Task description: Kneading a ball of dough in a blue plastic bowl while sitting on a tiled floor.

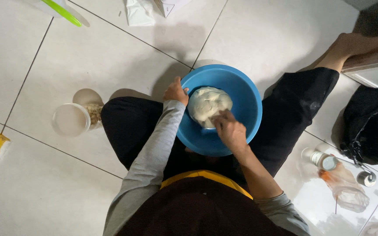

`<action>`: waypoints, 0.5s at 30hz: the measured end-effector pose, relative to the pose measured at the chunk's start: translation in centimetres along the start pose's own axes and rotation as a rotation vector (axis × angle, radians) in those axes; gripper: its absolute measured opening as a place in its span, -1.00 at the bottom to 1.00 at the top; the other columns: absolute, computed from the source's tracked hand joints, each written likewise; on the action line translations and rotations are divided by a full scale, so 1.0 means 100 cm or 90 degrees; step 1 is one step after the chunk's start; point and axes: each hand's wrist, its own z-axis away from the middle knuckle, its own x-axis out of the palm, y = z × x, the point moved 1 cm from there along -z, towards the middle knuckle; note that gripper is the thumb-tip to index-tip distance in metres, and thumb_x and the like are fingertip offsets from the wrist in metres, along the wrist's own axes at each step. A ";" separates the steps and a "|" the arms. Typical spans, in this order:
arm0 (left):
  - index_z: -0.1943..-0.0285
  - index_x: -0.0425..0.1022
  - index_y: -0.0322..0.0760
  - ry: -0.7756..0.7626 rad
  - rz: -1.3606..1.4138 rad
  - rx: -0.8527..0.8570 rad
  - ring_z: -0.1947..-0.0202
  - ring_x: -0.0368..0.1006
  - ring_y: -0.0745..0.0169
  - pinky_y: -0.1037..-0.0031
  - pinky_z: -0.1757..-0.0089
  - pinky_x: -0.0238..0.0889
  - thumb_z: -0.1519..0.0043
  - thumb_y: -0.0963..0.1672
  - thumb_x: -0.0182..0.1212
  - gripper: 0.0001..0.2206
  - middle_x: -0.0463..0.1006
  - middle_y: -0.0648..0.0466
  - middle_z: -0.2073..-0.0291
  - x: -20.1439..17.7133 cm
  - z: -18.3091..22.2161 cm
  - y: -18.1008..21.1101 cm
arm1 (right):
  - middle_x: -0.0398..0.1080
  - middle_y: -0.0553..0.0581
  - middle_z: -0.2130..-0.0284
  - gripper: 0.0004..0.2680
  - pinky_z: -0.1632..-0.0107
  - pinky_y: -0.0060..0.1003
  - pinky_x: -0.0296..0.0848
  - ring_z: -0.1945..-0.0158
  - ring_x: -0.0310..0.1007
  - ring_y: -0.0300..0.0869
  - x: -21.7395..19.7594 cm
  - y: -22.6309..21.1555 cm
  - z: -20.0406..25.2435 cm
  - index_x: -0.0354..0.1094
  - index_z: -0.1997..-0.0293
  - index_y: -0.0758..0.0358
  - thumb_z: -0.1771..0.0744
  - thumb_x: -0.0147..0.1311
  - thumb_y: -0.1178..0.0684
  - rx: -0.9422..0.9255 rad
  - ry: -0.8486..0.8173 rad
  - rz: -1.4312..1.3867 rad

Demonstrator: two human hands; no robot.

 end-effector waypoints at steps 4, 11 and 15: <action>-0.33 0.25 -0.12 0.005 -0.001 0.004 0.05 0.60 -0.19 -0.05 0.09 0.51 -0.35 0.01 0.19 -0.58 0.59 -0.04 0.04 0.009 -0.001 -0.005 | 0.39 0.21 0.26 -0.88 0.16 -0.04 0.54 0.19 0.54 0.17 -0.021 0.018 -0.042 0.46 -0.01 0.33 -0.41 0.09 0.16 -0.022 0.208 -0.287; -0.27 0.27 -0.13 0.010 -0.009 0.004 0.07 0.61 -0.21 -0.02 0.09 0.52 -0.35 -0.01 0.19 -0.63 0.59 -0.04 0.07 -0.011 0.012 0.012 | 0.15 0.51 -0.35 -0.53 -0.31 0.26 0.24 -0.41 0.14 0.26 0.086 0.069 -0.096 0.20 -0.39 0.30 -0.43 -0.16 -0.29 0.626 -0.036 -0.734; -0.29 0.29 -0.17 0.025 -0.003 -0.002 0.05 0.61 -0.21 -0.04 0.08 0.51 -0.34 -0.04 0.20 -0.62 0.61 -0.06 0.05 -0.012 0.014 0.015 | 0.23 0.57 -0.28 -0.40 -0.29 0.29 0.29 -0.36 0.26 0.28 0.123 0.098 -0.127 0.23 -0.36 0.45 -0.40 -0.15 -0.41 0.655 -0.091 -0.729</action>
